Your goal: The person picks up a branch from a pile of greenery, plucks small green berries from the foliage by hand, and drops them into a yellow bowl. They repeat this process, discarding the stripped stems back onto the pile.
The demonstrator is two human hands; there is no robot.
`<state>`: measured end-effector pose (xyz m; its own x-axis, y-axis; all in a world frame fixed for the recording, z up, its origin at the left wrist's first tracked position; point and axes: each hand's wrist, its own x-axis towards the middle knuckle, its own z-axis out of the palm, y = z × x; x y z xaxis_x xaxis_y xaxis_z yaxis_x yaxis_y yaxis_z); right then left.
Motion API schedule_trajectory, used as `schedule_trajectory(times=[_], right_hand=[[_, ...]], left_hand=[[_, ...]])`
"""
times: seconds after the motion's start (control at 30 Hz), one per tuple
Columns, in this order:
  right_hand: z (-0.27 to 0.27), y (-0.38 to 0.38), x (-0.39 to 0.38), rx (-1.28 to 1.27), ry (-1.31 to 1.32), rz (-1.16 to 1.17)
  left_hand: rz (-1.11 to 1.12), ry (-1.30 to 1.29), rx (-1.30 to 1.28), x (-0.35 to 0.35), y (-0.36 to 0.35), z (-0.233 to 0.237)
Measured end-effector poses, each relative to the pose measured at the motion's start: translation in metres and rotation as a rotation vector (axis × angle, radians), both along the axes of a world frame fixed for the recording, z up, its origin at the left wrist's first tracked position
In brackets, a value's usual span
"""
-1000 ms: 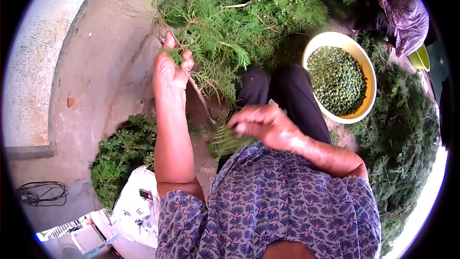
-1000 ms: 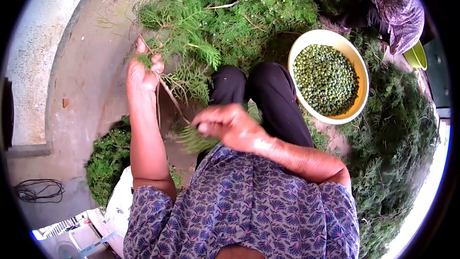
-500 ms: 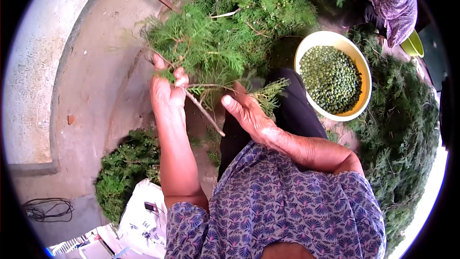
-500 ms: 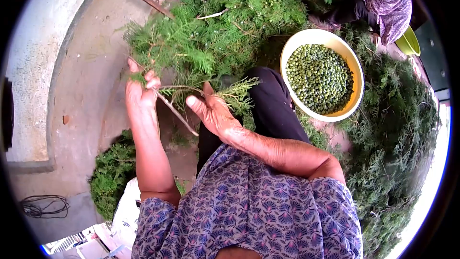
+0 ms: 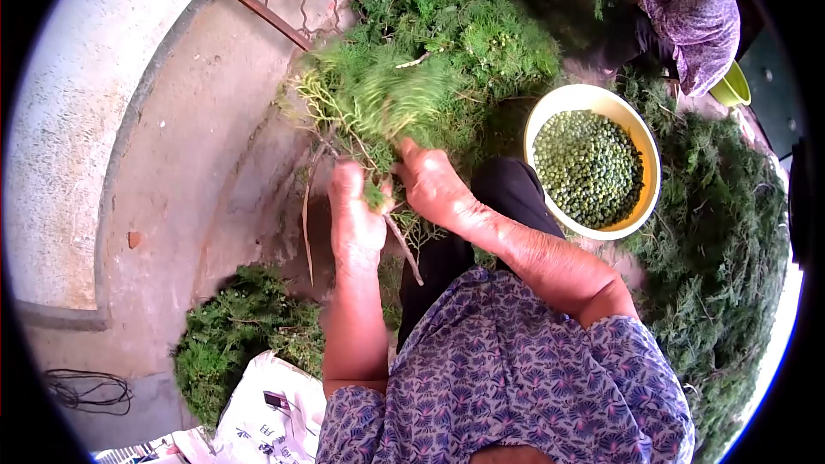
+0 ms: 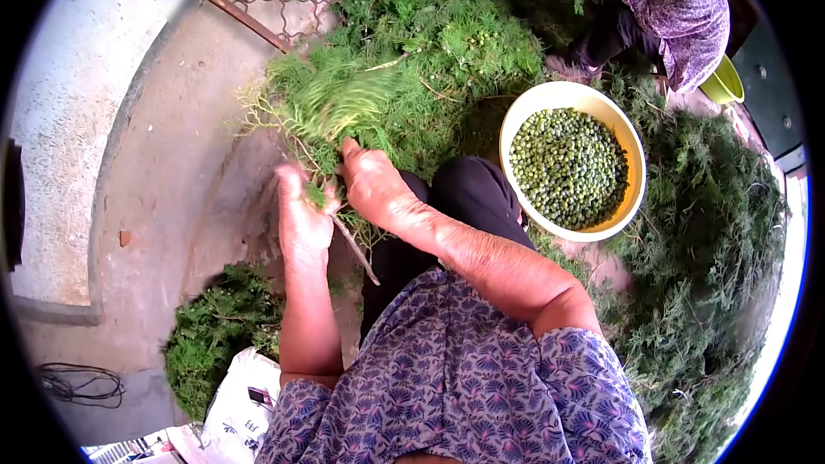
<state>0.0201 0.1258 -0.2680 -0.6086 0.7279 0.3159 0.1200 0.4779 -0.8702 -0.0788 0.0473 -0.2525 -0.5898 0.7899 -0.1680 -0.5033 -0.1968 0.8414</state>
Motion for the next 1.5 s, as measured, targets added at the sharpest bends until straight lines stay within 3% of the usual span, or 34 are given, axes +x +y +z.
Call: schedule_trajectory(times=[0.03,0.07,0.1,0.17,0.27,0.33,0.37,0.43,0.5,0.57,0.63,0.7,0.77,0.87,0.9,0.97,1.03,1.13,1.23,1.5], right_hand=[[0.006,-0.002,0.001,0.034,-0.134,0.016],[0.02,-0.002,0.003,0.141,-0.294,0.044],[0.02,-0.001,0.001,0.15,-0.29,0.048],[0.018,-0.004,-0.001,0.449,-0.366,0.131],[0.027,-0.009,0.006,0.468,-0.306,0.084],[0.037,-0.008,0.016,0.358,-0.294,0.147],[0.038,-0.007,0.022,0.361,-0.294,0.144],[0.036,-0.01,0.033,0.201,-0.031,0.134],[0.026,-0.009,0.036,0.215,0.303,0.034],[0.03,-0.006,0.054,0.14,0.33,-0.107],[0.027,0.012,0.057,0.234,0.527,-0.275],[0.035,0.033,0.063,0.366,0.522,-0.449],[0.043,0.047,0.07,0.34,0.497,-0.429],[0.042,0.065,0.064,-0.045,0.668,-0.417],[0.045,0.071,0.066,-0.037,0.67,-0.428],[0.056,0.079,0.072,0.046,0.623,-0.423],[0.055,0.092,0.067,0.261,0.505,-0.427],[0.051,0.092,0.062,0.241,0.288,-0.403],[0.045,0.09,0.064,0.401,0.241,-0.435],[0.027,0.093,0.078,0.456,0.306,-0.281]], left_hand=[[-0.09,0.103,0.076,-0.004,0.003,-0.001],[-0.044,0.141,0.061,0.006,0.008,0.011],[0.006,0.181,0.049,0.016,0.014,0.025],[0.088,0.227,-0.059,0.016,0.015,0.03],[0.203,0.19,-0.07,0.02,0.016,0.038],[0.325,0.087,-0.369,0.024,0.013,0.052],[0.288,0.074,-0.338,0.018,0.013,0.048],[0.24,-0.016,-0.332,0.01,0.01,0.045],[0.221,-0.05,-0.292,0.001,0.01,0.037],[0.162,-0.128,-0.207,-0.01,0.013,0.028],[0.181,-0.123,-0.192,-0.011,0.013,0.025],[0.137,-0.129,-0.178,-0.009,0.01,0.029],[0.04,-0.141,-0.193,-0.014,0.008,0.031],[-0.056,-0.193,-0.111,-0.019,0.001,0.031],[0.066,-0.14,-0.171,-0.01,0.002,0.037],[-0.1,-0.14,0.004,-0.016,-0.001,0.029],[-0.057,-0.128,-0.036,-0.012,-0.004,0.028],[-0.116,-0.065,-0.022,-0.01,-0.008,0.03],[-0.242,-0.128,0.063,-0.014,-0.014,0.027],[-0.322,-0.195,0.068,-0.013,-0.023,0.029]])
